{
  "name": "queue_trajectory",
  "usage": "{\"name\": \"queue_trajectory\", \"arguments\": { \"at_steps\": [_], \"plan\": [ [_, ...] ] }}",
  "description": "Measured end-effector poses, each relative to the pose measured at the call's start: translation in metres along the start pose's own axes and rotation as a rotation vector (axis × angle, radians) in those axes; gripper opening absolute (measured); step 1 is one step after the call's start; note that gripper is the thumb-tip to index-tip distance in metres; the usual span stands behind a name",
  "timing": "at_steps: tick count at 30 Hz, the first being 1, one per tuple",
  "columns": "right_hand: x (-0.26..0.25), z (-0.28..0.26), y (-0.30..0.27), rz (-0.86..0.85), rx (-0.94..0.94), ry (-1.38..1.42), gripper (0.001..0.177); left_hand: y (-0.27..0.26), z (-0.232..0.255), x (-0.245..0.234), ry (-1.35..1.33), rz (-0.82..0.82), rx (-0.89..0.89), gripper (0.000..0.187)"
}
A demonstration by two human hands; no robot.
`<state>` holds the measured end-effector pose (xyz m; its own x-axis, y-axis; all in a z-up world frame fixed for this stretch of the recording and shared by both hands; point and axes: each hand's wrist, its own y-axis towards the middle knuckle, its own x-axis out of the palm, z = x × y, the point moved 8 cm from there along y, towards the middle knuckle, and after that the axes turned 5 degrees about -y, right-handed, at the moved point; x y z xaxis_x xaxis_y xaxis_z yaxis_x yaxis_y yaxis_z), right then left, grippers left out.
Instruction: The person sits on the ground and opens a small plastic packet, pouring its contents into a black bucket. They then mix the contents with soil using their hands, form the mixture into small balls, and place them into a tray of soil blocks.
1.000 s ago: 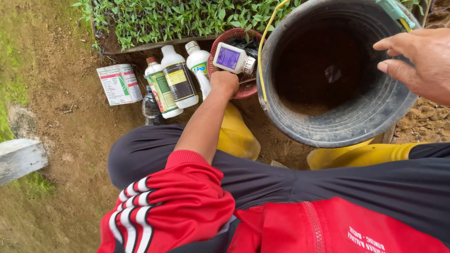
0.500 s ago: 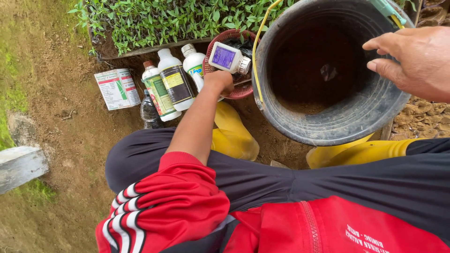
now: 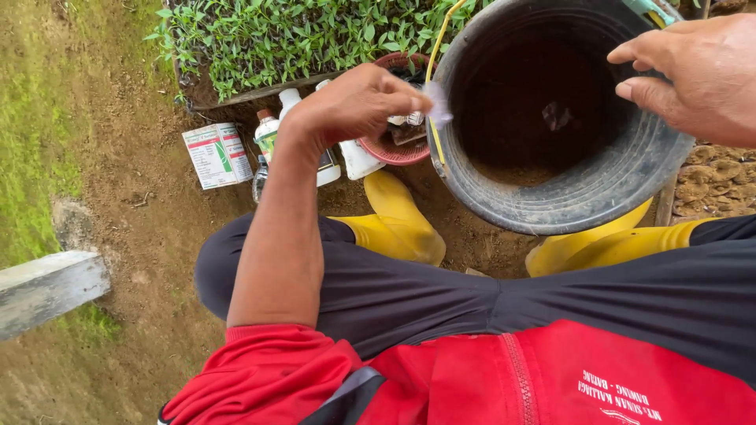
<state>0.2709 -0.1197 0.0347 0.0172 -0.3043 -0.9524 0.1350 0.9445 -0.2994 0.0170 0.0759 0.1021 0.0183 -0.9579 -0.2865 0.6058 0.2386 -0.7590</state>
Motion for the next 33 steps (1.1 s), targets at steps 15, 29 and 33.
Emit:
{"name": "queue_trajectory", "arguments": {
  "at_steps": [15, 29, 33],
  "plan": [
    [-0.002, 0.011, -0.002, -0.063, 0.026, 0.009, 0.049, 0.063, -0.001, 0.027, -0.338, 0.209, 0.459, 0.026],
    [0.066, 0.037, -0.015, 0.149, -0.006, 0.564, 0.042, 0.167, -0.171, 0.009, 0.511, 0.581, 0.055, 0.049],
    [0.058, 0.034, -0.018, 0.120, 0.055, 0.704, 0.040, 0.164, -0.183, 0.010, 0.517, 0.456, -0.158, 0.023]
  ]
}}
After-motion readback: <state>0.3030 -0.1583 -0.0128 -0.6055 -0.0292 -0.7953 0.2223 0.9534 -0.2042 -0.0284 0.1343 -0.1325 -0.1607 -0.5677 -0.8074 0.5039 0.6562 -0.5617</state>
